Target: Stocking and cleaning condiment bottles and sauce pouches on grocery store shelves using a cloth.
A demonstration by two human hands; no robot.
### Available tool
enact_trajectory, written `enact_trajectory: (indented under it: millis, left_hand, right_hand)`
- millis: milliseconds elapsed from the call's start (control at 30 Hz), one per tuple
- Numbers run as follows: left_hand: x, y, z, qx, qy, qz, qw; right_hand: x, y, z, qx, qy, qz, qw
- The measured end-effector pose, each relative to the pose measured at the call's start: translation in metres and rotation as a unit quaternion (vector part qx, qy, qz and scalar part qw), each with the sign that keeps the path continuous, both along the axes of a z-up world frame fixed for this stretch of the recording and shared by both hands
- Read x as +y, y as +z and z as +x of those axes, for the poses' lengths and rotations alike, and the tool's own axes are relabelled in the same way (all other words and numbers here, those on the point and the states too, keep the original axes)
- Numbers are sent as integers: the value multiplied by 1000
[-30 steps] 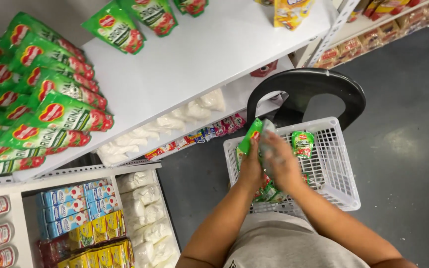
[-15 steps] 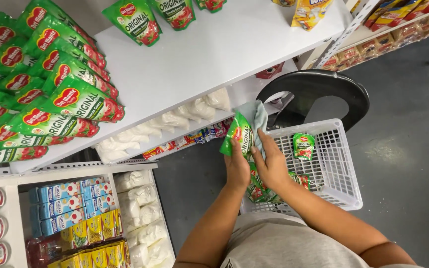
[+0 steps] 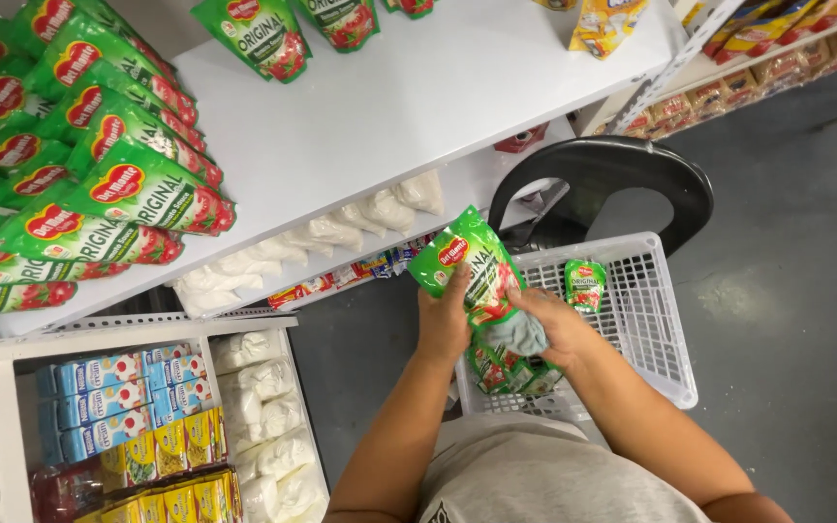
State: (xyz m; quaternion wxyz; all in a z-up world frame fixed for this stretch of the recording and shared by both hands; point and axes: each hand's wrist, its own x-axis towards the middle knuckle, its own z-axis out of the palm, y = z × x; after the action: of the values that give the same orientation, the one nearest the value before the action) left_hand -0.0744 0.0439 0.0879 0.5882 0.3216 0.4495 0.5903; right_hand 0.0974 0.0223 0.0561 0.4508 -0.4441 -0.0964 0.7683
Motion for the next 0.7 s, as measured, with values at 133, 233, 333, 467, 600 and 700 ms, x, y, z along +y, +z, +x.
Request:
enact_trajectory:
  millis: [133,233,333,467,600,700]
  left_hand:
    - [13,-11,-41,27,16,-39,999]
    - [18,42,-47,101,31,40,994]
    - [47,48,-67,197,47,137,970]
    - [104,81,-100,277,40,173,944]
    - [159,101,-127,286,149,174,930]
    - [205,55,-156,259,199,165,931]
  right_hand:
    - [27,70,19,-296,102,335,889]
    - [57,95,21,-288,185,360,868]
    - [95,115,-15,-300,272,422,811]
    - [160,109,-83,-370,233,456,775]
    - [234,105,-140,-442,194,447,754]
    - [285,86,-173,-475,159,437,747]
